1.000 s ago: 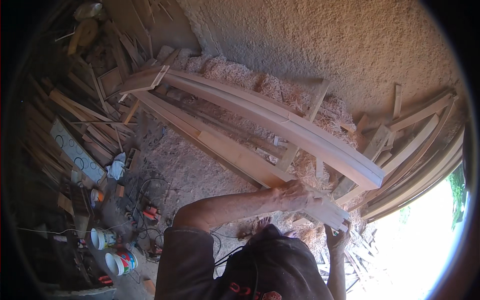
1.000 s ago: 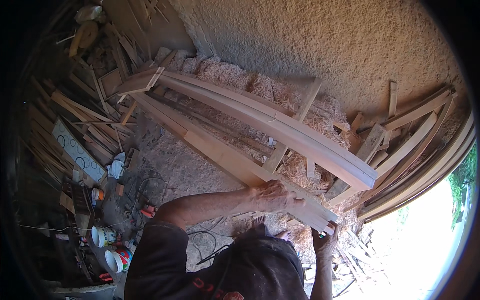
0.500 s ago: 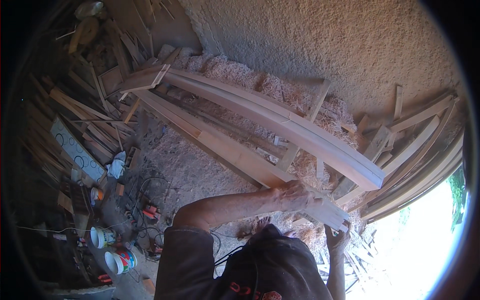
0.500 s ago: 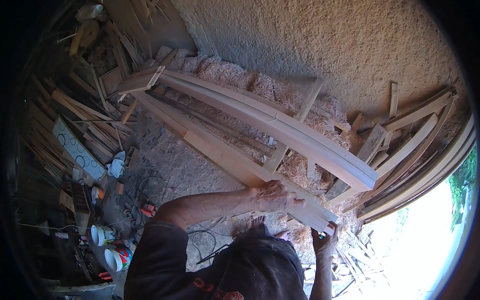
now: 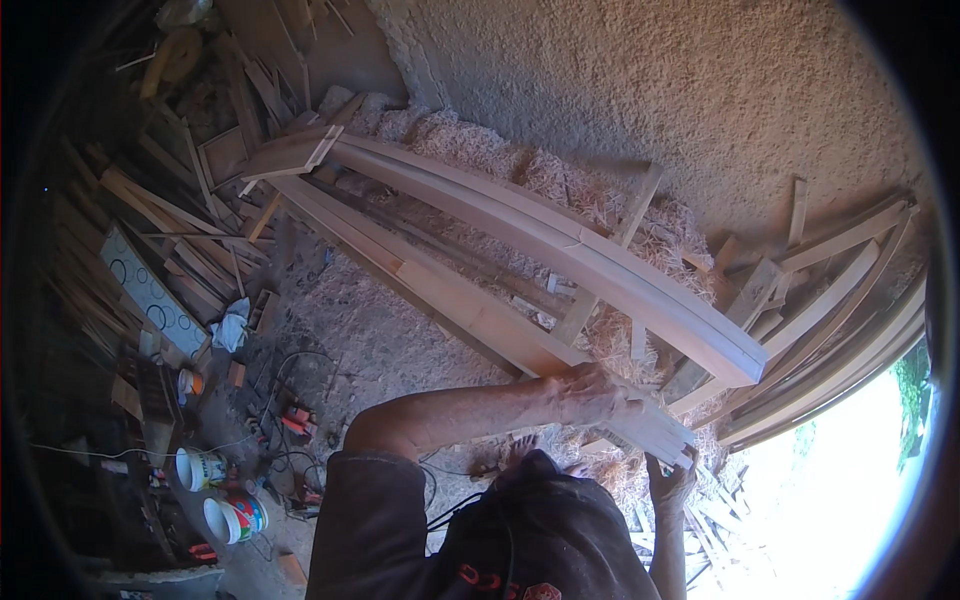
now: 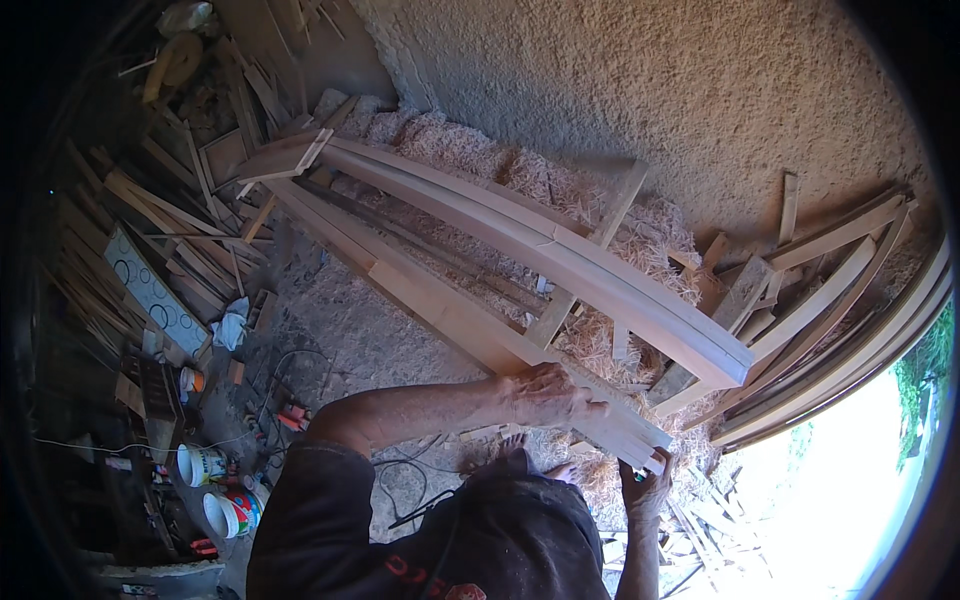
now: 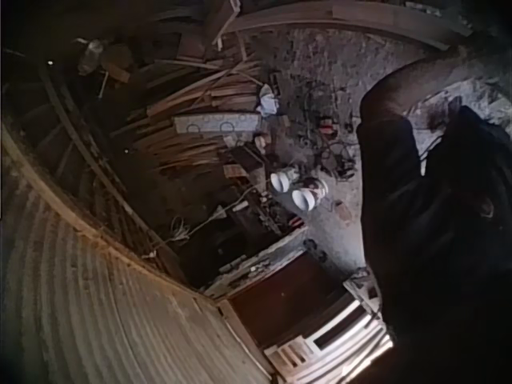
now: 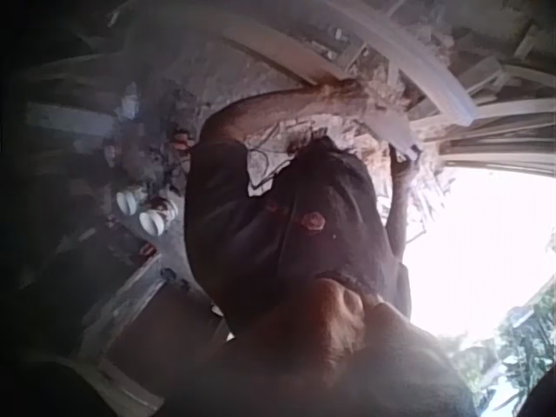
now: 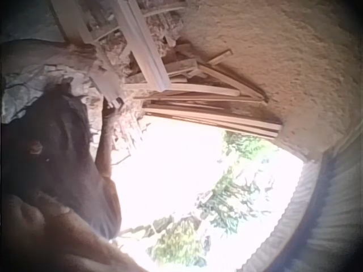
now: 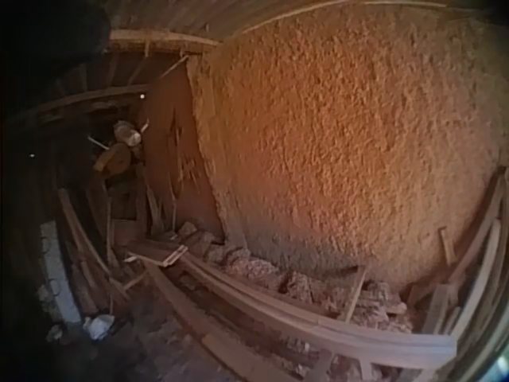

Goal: The person fits wooden boards together, checking the alignment of the joints by hand and marking specific points on the wood with a pencil.

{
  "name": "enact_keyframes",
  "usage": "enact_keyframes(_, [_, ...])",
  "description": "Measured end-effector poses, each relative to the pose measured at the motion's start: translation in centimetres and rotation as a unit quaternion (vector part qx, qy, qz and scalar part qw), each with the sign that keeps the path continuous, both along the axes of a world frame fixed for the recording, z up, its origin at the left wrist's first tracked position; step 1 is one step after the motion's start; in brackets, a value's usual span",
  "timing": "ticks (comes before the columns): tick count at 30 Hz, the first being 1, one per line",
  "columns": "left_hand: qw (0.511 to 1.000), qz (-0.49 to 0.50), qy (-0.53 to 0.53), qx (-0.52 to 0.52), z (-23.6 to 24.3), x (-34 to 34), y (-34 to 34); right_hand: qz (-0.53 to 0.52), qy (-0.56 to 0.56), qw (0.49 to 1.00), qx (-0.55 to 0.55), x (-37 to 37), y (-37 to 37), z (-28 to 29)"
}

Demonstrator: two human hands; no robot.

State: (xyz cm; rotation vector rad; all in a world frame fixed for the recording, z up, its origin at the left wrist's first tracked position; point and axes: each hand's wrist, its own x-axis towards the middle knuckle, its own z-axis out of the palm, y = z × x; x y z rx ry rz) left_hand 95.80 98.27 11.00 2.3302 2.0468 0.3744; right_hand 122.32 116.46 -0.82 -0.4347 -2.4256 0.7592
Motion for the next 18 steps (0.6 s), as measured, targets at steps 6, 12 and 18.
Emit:
enact_keyframes(6, [1.0,0.004,0.004,0.007,-0.02,0.1,0.07,-0.003,0.021,1.0,0.016,-0.26,0.05,0.16])
enact_keyframes(12, [1.0,0.003,0.002,-0.004,0.43,-0.03,-0.3,0.011,0.013,0.999,0.039,-0.19,0.23,-0.2])
enact_keyframes(18, [0.999,0.002,-0.001,-0.046,-0.33,-0.04,0.16,-0.005,0.003,1.0,0.023,0.05,-0.24,0.16])
